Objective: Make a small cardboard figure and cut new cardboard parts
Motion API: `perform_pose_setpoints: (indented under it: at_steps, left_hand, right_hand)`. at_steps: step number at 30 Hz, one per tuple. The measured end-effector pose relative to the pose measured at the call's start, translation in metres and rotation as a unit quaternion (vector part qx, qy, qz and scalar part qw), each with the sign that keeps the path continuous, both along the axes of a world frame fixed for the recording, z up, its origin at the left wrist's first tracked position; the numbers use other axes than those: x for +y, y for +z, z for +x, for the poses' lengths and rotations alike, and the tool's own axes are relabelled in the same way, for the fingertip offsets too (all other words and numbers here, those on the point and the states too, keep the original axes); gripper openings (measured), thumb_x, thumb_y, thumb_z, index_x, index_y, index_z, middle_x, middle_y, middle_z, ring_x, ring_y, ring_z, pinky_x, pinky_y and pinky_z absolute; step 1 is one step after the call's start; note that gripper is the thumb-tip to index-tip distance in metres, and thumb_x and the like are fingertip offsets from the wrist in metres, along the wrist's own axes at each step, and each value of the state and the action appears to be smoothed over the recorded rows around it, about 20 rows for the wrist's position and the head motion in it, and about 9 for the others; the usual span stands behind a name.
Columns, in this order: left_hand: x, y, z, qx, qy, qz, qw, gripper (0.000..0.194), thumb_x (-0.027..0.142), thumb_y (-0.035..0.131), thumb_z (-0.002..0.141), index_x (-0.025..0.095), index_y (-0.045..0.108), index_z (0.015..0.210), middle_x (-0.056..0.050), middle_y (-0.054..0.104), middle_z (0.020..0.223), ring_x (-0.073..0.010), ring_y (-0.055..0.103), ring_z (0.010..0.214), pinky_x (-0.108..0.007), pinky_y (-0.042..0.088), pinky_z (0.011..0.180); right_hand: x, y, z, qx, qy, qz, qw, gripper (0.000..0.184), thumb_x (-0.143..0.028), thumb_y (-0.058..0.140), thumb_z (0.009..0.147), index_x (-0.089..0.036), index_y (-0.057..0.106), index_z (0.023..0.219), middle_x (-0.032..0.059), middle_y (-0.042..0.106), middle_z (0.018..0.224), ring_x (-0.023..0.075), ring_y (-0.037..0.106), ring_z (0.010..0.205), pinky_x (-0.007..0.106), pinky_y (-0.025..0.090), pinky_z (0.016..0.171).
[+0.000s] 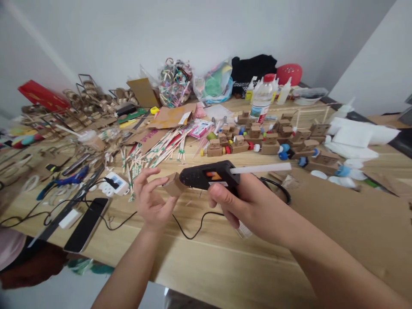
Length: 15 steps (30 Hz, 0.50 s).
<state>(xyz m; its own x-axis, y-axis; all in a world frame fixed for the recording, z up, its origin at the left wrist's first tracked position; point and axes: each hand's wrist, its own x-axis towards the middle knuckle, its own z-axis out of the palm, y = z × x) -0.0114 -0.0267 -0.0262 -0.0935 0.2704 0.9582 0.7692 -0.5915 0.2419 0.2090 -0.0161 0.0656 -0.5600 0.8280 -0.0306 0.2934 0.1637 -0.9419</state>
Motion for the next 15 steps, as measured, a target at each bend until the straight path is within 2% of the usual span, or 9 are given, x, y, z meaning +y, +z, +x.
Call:
perform_pose_setpoints:
  at_steps: [5,7,11,15]
  left_hand:
    - [-0.002,-0.006,0.005,-0.004,-0.052,-0.01,0.999,0.014,0.031,0.068,0.088,0.027,0.064,0.101,-0.004,0.062,0.115,-0.0215,0.063,0.105,-0.047,0.048,0.105]
    - [-0.003,-0.007,0.006,-0.003,-0.062,-0.007,0.998,0.014,0.029,0.069,0.087,0.027,0.064,0.101,-0.004,0.061,0.116,-0.0205,0.063,0.103,-0.046,0.047,0.106]
    - [-0.002,-0.008,0.006,0.001,-0.055,-0.001,0.999,0.013,0.027,0.066,0.089,0.027,0.064,0.101,-0.004,0.061,0.115,-0.0201,0.064,0.103,-0.047,0.047,0.107]
    - [-0.003,-0.007,0.004,0.018,-0.042,-0.002,0.999,0.013,0.029,0.067,0.089,0.027,0.064,0.101,-0.004,0.06,0.115,-0.0199,0.065,0.103,-0.047,0.048,0.107]
  right_hand:
    - [0.003,-0.003,-0.013,0.096,-0.036,0.032,0.994,0.063,-0.087,0.06,0.079,-0.024,0.057,0.074,-0.0068,0.048,0.045,0.0111,0.04,0.037,0.028,0.037,0.042]
    - [0.004,-0.007,-0.019,0.116,-0.062,0.032,0.991,0.05,-0.074,0.071,0.078,-0.025,0.059,0.078,-0.0052,0.055,0.054,0.0121,0.047,0.042,0.028,0.043,0.043]
    - [0.002,-0.015,-0.029,0.148,-0.102,0.051,0.982,0.037,-0.053,0.081,0.071,-0.025,0.061,0.085,0.0004,0.069,0.08,0.0156,0.061,0.059,0.03,0.056,0.053]
    - [-0.004,-0.02,-0.033,0.146,-0.103,0.054,0.982,0.034,-0.048,0.081,0.071,-0.026,0.06,0.087,-0.0024,0.067,0.077,0.0127,0.055,0.052,0.029,0.055,0.051]
